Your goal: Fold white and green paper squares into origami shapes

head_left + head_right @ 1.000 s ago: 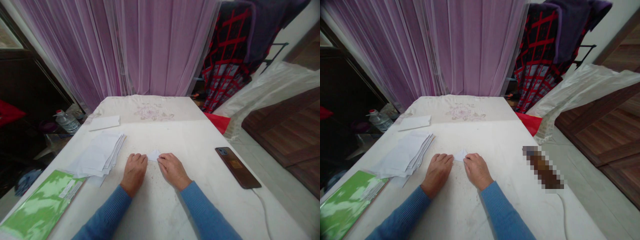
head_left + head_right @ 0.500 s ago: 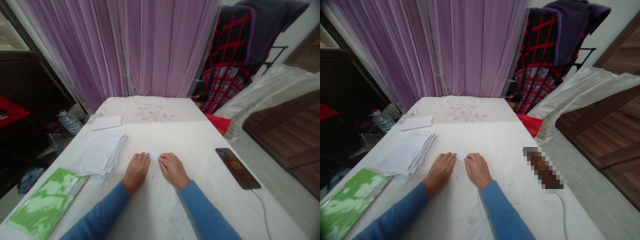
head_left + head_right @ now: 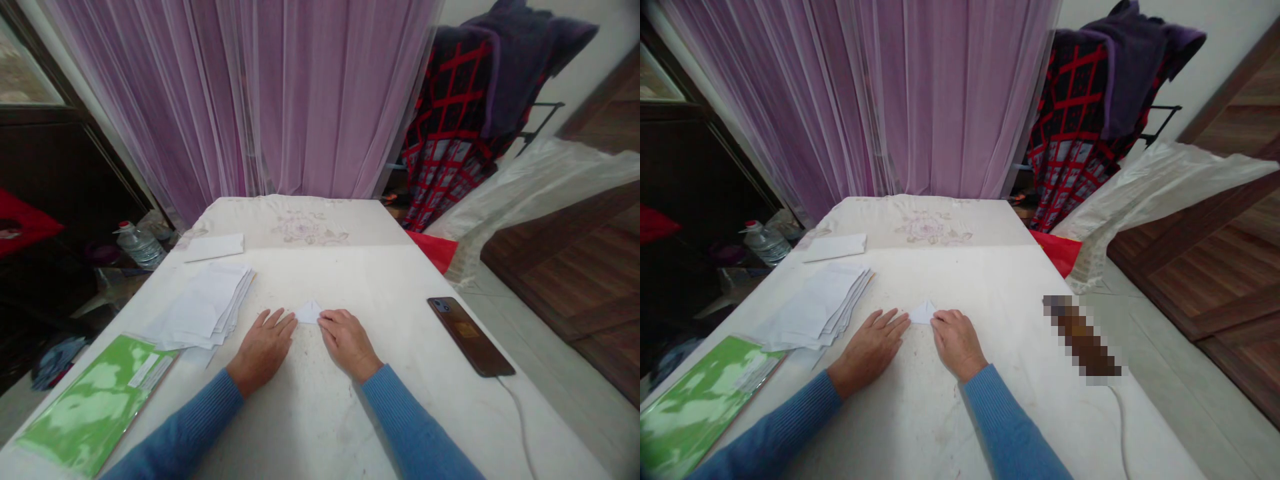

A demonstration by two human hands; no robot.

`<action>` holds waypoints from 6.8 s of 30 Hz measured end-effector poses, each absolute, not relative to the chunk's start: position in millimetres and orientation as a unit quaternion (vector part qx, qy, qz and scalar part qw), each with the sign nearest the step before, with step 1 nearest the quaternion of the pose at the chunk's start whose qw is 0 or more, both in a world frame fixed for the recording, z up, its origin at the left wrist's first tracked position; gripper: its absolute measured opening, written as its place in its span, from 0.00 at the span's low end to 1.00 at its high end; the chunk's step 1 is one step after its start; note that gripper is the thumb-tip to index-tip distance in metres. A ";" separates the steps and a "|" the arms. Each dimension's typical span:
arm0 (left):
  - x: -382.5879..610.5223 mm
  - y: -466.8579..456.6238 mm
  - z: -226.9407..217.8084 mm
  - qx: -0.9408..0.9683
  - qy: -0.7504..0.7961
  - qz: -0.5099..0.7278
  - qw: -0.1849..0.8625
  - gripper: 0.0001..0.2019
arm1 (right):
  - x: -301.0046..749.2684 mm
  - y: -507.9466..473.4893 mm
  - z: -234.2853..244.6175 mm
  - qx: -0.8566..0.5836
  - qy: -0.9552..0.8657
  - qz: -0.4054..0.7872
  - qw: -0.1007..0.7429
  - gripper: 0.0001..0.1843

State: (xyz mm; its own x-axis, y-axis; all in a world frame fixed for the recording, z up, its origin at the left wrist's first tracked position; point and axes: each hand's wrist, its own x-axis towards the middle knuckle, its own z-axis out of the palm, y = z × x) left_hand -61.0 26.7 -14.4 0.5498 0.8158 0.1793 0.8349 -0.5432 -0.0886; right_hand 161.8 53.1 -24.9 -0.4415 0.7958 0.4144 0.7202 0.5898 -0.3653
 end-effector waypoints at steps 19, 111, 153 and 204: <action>-47.1 37.2 -12.0 -0.826 -0.546 -0.138 0.030 0.14 | 164.1 60.4 -48.2 -0.642 -0.717 0.050 0.265 0.13; -35.5 79.9 0.7 -0.653 -0.633 -0.379 -0.172 0.12 | 152.0 88.9 -10.3 -0.508 -0.759 0.155 0.375 0.13; -31.8 84.7 -34.6 -0.531 -0.539 -0.505 -0.416 0.29 | 124.3 73.0 -15.7 -0.418 -0.771 0.185 0.444 0.10; -63.0 72.4 -14.0 -0.864 -0.479 -0.125 -0.092 0.25 | 161.7 95.3 -24.9 -0.450 -0.839 0.123 0.281 0.19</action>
